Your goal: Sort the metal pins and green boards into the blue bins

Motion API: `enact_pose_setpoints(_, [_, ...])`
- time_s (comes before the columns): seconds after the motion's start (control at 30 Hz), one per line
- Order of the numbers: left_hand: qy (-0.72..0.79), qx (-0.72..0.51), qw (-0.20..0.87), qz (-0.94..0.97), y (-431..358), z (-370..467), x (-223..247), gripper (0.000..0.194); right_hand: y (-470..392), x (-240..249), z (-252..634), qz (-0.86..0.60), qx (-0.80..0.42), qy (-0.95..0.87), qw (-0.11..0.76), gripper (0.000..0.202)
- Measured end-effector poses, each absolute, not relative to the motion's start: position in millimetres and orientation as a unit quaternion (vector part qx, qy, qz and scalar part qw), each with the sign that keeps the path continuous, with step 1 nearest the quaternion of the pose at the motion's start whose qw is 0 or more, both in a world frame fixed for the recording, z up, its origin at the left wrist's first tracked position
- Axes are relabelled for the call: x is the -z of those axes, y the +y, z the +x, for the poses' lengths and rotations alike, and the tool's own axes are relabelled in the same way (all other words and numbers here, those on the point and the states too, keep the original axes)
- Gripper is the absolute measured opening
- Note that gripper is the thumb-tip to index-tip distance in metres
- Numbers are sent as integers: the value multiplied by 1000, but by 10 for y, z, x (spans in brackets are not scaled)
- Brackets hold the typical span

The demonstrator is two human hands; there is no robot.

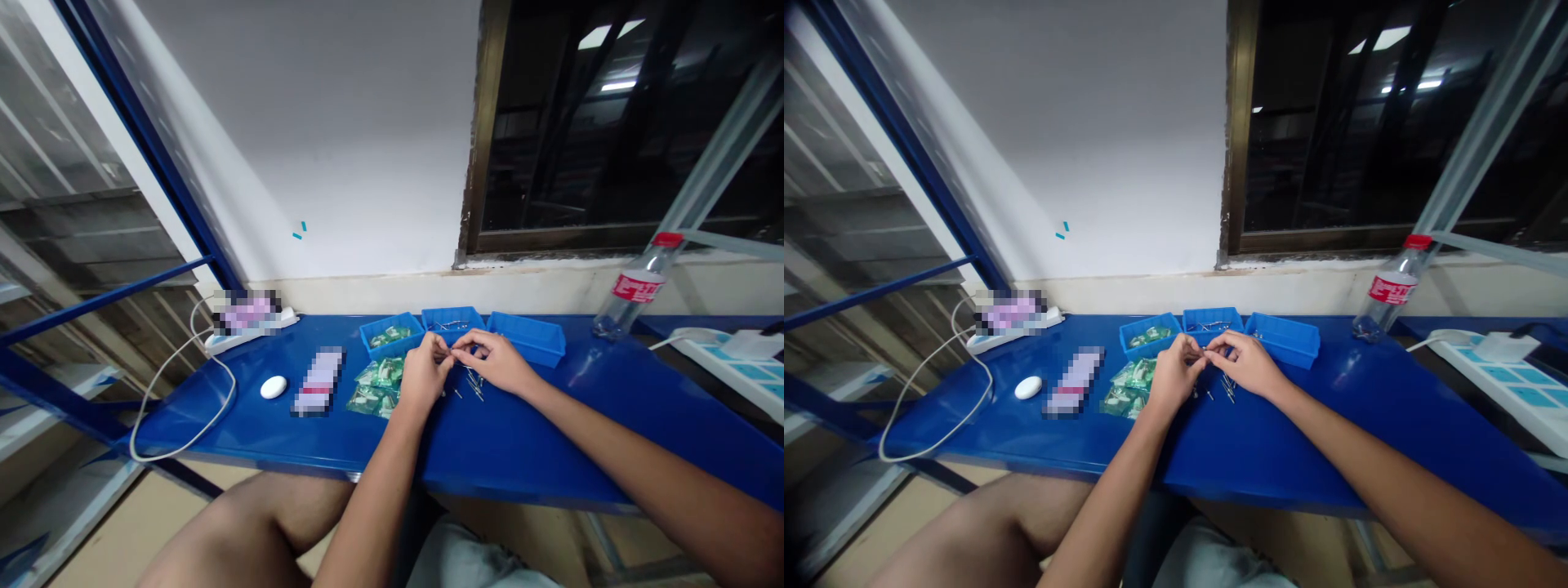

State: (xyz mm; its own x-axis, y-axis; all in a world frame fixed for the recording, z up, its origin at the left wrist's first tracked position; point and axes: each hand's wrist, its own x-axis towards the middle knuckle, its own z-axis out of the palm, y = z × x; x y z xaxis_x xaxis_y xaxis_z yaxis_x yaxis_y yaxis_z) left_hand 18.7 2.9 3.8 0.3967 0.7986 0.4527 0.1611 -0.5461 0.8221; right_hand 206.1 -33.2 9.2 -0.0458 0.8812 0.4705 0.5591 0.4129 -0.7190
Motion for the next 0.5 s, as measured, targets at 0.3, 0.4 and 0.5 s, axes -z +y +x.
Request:
enact_pose_setpoints(0.3, [297,-513,394,703,55,196,-80,20,-291,-61,2094,-508,-234,-672,486,31])
enact_pose_setpoints(0.4, [291,-532,438,664,66,197,-88,23,-301,-45,2058,-479,-283,-683,473,34])
enact_pose_setpoints(0.5, [289,-526,457,656,68,193,-85,27,-308,-25,2017,-466,-326,-681,461,34])
